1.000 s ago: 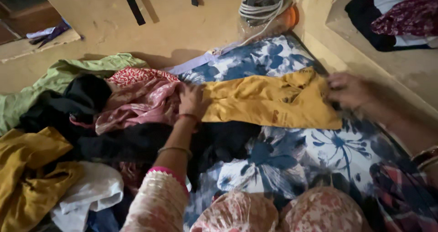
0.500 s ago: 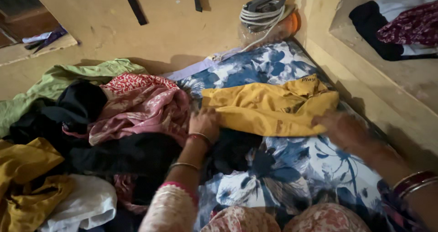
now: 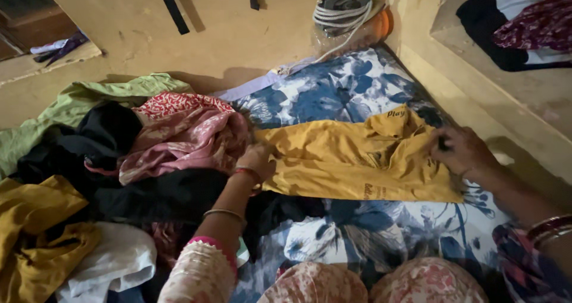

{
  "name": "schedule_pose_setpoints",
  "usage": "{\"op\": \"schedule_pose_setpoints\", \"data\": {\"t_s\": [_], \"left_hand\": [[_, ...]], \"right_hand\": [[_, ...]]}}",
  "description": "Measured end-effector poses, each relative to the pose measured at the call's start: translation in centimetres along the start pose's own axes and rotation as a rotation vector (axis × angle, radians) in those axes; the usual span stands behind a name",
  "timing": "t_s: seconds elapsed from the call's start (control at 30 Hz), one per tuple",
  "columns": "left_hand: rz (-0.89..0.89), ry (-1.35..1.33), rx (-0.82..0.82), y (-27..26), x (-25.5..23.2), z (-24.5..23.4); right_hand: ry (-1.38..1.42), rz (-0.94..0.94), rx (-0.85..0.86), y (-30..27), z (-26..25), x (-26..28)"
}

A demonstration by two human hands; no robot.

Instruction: The person folds a white shirt, beige pants, a yellow t-shirt, and a black t-shirt on a bed. Each item is smoothed, folded, and placed on a nearby shelf.

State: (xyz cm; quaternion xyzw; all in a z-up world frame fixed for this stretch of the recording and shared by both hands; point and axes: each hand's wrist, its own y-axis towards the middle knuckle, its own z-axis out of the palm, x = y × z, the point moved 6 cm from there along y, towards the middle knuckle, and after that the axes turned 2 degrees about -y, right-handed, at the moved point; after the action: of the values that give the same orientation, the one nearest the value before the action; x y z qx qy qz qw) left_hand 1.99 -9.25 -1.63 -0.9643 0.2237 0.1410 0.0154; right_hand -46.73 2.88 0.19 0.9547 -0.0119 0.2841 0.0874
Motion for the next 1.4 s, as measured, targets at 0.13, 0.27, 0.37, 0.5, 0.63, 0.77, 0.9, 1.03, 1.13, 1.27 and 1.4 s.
{"op": "schedule_pose_setpoints", "data": {"t_s": [0.13, 0.27, 0.37, 0.5, 0.63, 0.77, 0.9, 1.03, 1.13, 1.27, 1.4], "left_hand": [[-0.031, 0.125, 0.073, -1.1, -3.1, -0.1], [-0.093, 0.244, 0.227, -0.7, -2.6, 0.2], [-0.023, 0.059, 0.041, -0.2, -0.3, -0.1], [0.036, 0.157, 0.052, 2.4, 1.1, 1.3], [-0.217, -0.088, -0.111, 4.8, 1.1, 0.3], [-0.268, -0.023, -0.11, 6.2, -1.7, -0.3], [-0.353, 0.022, -0.107, 6.8, -2.5, -0.6], [-0.454, -0.045, -0.016, 7.2, -1.1, -0.7], [-0.315, -0.079, -0.309, 6.1, -0.7, -3.3], [-0.017, 0.139, -0.568, 2.0, -1.6, -6.3], [-0.197, 0.025, 0.025, 0.3, -0.4, -3.1]], "right_hand": [[-0.235, -0.049, 0.061, 1.1, 1.2, 1.1], [-0.1, 0.037, -0.001, 1.8, 0.9, 1.0], [-0.15, -0.042, -0.03, 2.2, -0.2, 1.6], [-0.321, -0.01, -0.014, 3.3, -0.9, 3.0], [-0.026, 0.02, -0.223, 4.8, -0.8, 5.3], [-0.35, -0.241, -0.138, 6.2, 2.4, 8.2], [-0.285, -0.1, -0.148, 8.1, 3.3, 6.8], [-0.082, 0.001, -0.314, 9.4, -1.0, 4.9], [-0.137, -0.131, -0.479, 7.5, -4.5, 4.5], [-0.249, -0.253, -0.189, 5.1, -3.9, 2.8], [-0.344, -0.165, 0.55, 2.9, 0.6, -1.0]]}}
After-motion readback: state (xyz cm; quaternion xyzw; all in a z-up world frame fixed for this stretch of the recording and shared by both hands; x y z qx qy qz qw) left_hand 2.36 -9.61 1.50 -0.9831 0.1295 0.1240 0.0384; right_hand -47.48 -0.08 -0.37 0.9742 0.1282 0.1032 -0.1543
